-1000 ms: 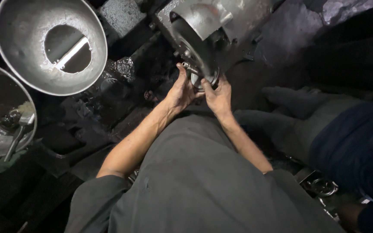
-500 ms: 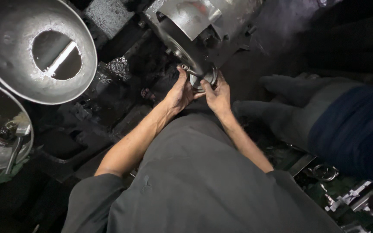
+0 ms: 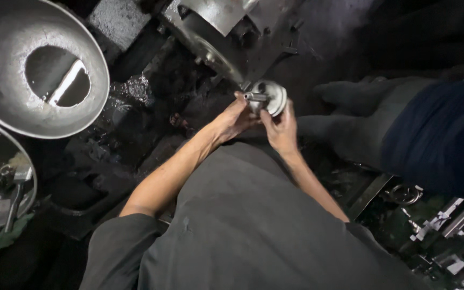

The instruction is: The person washes a metal casting in a bowl of water, then holds it against a spinning bench grinder to grind and smooth its surface, repeatedly repositioning and re-wetting the part between grinding passes.

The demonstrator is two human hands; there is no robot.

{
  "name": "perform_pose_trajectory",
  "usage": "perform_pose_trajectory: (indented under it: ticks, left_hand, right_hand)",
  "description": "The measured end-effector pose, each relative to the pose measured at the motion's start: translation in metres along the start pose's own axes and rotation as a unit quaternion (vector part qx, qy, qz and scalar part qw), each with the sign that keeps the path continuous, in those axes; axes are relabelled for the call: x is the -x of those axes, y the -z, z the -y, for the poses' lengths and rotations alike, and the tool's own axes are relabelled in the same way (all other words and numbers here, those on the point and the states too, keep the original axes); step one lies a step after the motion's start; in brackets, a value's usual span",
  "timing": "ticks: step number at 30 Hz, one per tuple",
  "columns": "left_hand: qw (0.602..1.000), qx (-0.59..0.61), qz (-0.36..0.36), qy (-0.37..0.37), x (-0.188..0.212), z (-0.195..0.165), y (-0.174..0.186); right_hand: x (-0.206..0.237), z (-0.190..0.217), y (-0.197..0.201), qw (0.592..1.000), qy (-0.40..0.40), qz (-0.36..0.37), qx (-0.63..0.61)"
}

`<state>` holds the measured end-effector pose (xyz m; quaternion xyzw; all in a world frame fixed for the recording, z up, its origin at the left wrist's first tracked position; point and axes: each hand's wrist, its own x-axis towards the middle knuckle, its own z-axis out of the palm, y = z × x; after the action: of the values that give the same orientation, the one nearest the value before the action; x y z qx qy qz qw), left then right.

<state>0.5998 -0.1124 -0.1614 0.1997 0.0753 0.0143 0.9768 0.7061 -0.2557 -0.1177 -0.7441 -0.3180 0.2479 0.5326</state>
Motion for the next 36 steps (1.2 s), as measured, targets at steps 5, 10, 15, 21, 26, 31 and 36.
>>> perform_pose_trajectory:
  ticks: [5, 10, 15, 21, 26, 31, 36]
  left_hand:
    - [0.997, 0.017, 0.073, -0.022, 0.011, 0.0, -0.004]
    - [0.998, -0.016, -0.014, -0.063, 0.024, -0.011, 0.001]
    - [0.987, 0.064, -0.121, -0.081, 0.036, -0.033, 0.003]
    - [0.979, 0.077, -0.167, -0.086, 0.033, -0.056, -0.009]
    - [0.98, 0.067, -0.155, -0.103, 0.025, -0.051, -0.009]
    - [0.986, 0.082, -0.135, -0.056, 0.013, -0.036, -0.004]
    - [0.988, 0.083, -0.129, -0.03, 0.002, -0.016, -0.003]
  right_hand:
    - [0.014, 0.012, 0.007, 0.996, 0.088, 0.016, -0.029]
    - [-0.013, 0.023, -0.022, 0.999, 0.004, 0.042, -0.002]
    - [-0.036, 0.034, -0.063, 0.999, -0.045, 0.013, 0.011]
    - [-0.054, 0.032, -0.083, 0.997, -0.035, 0.005, -0.066]
    - [-0.052, 0.02, -0.074, 0.999, -0.029, 0.012, -0.018]
    - [-0.046, 0.009, -0.059, 0.999, -0.014, -0.005, -0.028]
    - [-0.034, 0.002, -0.04, 0.998, -0.051, -0.024, 0.027]
